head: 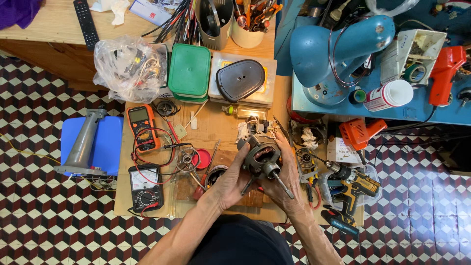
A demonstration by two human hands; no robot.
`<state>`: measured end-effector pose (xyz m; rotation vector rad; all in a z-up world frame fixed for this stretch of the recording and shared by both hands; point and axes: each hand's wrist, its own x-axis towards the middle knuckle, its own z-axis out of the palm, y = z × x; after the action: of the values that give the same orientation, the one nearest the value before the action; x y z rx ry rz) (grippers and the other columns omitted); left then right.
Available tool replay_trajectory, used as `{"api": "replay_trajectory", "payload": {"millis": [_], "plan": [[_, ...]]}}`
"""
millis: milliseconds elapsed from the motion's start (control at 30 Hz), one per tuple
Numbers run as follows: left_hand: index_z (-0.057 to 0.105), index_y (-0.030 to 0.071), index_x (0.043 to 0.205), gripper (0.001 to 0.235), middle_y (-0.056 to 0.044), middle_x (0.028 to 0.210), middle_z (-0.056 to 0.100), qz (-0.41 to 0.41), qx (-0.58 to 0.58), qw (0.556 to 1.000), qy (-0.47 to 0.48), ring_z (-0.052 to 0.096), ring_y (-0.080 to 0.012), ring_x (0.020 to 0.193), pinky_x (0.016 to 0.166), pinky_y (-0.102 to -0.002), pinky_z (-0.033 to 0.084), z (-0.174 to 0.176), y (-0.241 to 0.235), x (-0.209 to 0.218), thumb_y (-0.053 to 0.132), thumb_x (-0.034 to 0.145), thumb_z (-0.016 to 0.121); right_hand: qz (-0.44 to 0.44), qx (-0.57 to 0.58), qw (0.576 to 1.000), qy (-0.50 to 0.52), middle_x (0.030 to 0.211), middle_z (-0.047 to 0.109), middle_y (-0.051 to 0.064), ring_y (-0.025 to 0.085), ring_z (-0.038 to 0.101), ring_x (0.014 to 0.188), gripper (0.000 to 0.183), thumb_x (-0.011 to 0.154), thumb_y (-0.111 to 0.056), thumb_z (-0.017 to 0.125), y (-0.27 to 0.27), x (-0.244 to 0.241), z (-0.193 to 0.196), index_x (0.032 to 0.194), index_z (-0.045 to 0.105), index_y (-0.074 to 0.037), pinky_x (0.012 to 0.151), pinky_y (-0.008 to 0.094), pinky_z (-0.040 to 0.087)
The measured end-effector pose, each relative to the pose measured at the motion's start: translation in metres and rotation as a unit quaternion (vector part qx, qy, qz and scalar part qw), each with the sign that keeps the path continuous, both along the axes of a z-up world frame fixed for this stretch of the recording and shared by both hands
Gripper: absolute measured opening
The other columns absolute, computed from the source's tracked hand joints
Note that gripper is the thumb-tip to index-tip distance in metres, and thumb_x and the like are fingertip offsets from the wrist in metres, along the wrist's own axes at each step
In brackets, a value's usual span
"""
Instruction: The person disassembles and reassembles a small electric motor on a cluttered workbench. They use pliers and a screwdriver to remove and install internal components, then rotate the shaft to test movement.
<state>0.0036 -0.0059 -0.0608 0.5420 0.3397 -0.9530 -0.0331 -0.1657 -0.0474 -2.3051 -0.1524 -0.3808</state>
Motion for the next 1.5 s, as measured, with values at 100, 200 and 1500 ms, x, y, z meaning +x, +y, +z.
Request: {"api": "replay_trajectory", "payload": {"millis": [100, 200, 1500], "plan": [[0.057, 0.009, 0.141, 0.079, -0.005, 0.128, 0.067, 0.007, 0.044, 0.995, -0.084, 0.061, -0.0167, 0.122, 0.110, -0.036, 0.047, -0.009, 0.006, 0.006, 0.061, 0.083, 0.075, -0.035, 0.065, 0.985, 0.155, 0.146, 0.051, 0.024, 0.034, 0.060, 0.129, 0.103, 0.071, -0.019, 0.086, -0.008, -0.018, 0.000, 0.154, 0.027, -0.006, 0.106, 0.042, 0.050], [0.055, 0.006, 0.136, 0.081, -0.007, 0.125, 0.066, 0.018, 0.075, 0.979, -0.187, 0.061, -0.0196, 0.120, 0.109, -0.042, 0.048, -0.018, 0.015, 0.008, 0.057, 0.079, 0.080, -0.069, 0.066, 0.981, 0.167, 0.148, 0.050, 0.025, 0.035, 0.057, 0.130, 0.095, 0.079, -0.023, 0.083, -0.017, -0.040, -0.008, 0.156, 0.030, -0.004, 0.107, 0.042, 0.047], [0.046, -0.004, 0.144, 0.097, -0.018, 0.131, 0.060, -0.028, 0.443, 0.812, -0.379, 0.061, -0.0246, 0.121, 0.103, -0.040, 0.050, -0.005, 0.026, 0.005, 0.064, 0.081, 0.075, -0.091, 0.191, 0.942, 0.261, 0.139, 0.062, 0.022, 0.023, 0.069, 0.114, 0.099, 0.071, -0.020, 0.084, 0.004, 0.007, 0.014, 0.155, 0.034, -0.006, 0.092, 0.033, 0.059]]}}
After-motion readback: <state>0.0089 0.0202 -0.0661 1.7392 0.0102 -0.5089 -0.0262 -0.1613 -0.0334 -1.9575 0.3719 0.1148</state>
